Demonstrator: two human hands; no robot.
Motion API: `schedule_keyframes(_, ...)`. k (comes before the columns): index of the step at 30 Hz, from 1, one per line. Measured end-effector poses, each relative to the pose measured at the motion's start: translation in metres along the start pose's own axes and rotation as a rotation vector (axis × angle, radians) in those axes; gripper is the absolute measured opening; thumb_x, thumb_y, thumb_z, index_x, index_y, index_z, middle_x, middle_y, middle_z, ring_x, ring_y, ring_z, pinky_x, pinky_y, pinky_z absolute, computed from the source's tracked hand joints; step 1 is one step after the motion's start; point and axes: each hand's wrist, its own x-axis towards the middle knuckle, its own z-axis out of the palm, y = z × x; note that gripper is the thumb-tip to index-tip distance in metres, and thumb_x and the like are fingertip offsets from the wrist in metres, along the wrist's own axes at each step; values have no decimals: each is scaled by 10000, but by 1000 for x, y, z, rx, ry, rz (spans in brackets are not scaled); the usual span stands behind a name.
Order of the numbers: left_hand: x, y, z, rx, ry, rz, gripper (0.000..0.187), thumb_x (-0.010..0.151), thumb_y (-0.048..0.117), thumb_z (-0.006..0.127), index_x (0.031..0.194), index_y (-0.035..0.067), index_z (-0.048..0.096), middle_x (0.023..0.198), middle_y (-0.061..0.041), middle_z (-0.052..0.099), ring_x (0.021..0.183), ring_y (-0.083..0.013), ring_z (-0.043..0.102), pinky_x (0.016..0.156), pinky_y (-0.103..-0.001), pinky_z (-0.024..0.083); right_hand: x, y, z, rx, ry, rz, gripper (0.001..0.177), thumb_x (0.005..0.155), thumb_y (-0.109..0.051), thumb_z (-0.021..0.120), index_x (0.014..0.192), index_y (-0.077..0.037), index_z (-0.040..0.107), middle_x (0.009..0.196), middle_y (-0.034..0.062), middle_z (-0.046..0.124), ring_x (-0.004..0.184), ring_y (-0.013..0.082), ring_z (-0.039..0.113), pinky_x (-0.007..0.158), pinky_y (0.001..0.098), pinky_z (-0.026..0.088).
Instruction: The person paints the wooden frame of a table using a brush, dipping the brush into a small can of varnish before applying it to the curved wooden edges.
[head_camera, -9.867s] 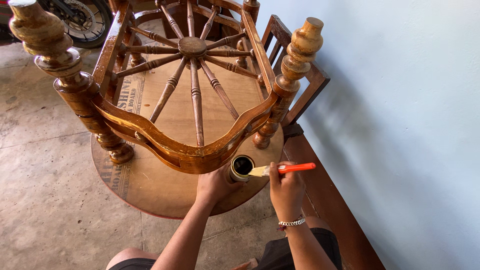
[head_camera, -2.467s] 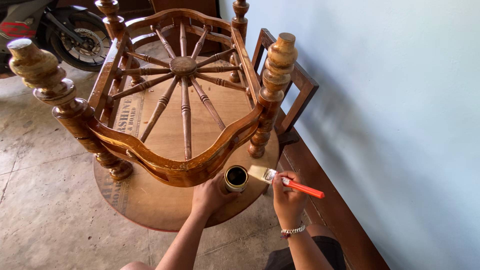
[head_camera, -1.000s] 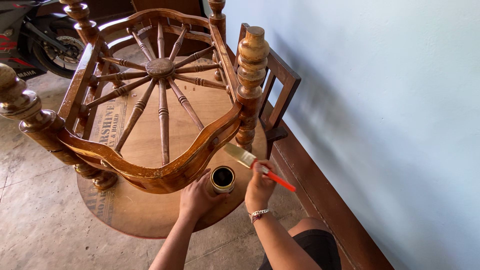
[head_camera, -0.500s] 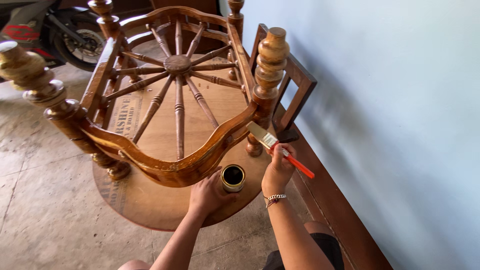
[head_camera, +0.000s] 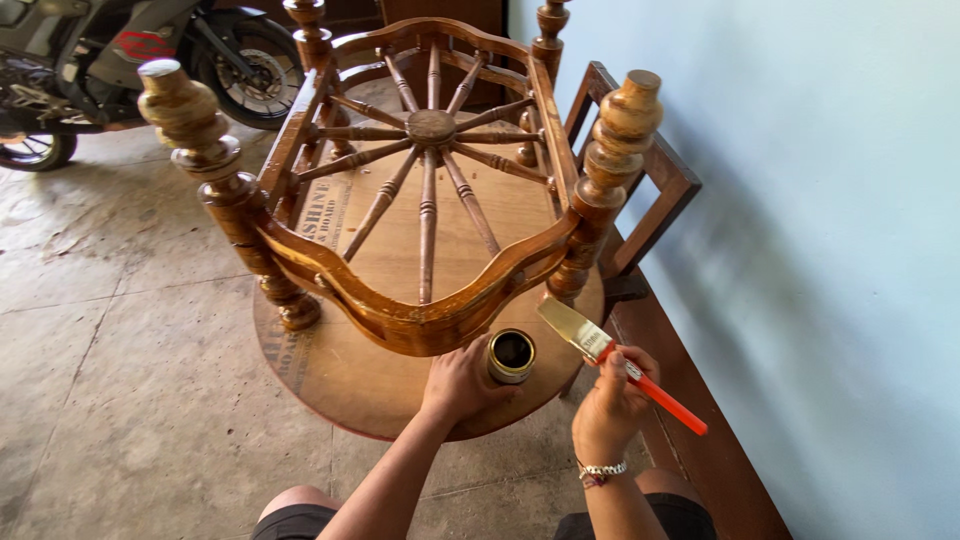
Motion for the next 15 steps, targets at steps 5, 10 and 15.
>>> schedule_keyframes(5,-3,-1,0,-31,143,115,1085,619,724,826,1448,110,490,1377,-145,615,1331,-326,518,1142,-479,333,-9,-19,2,75,-72,-59,199,1046,-112,711,1191,-19,611,1001,85,670,871,89,583,767,229,462)
schedule_keyframes(10,-4,0,-8,-62,141,145,1028,636,690,816,1467,165,516,1437,-131,573,1393,-311,460,1176,-487,290,-18,-33,4,79,-143,-87,165,1050,-120,716,1121,-20,606,1041,78,670,929,110,638,910,267,530)
schedule_keyframes(15,-2,-6,-8,-107,209,228,1072,607,612,869,1500,154,491,1514,-133,515,1446,-315,401,1186,-486,255,-10,-21,-7,-45,-15,-40,142,1029,-130,675,1121,-56,596,1008,81,679,865,135,664,816,281,570)
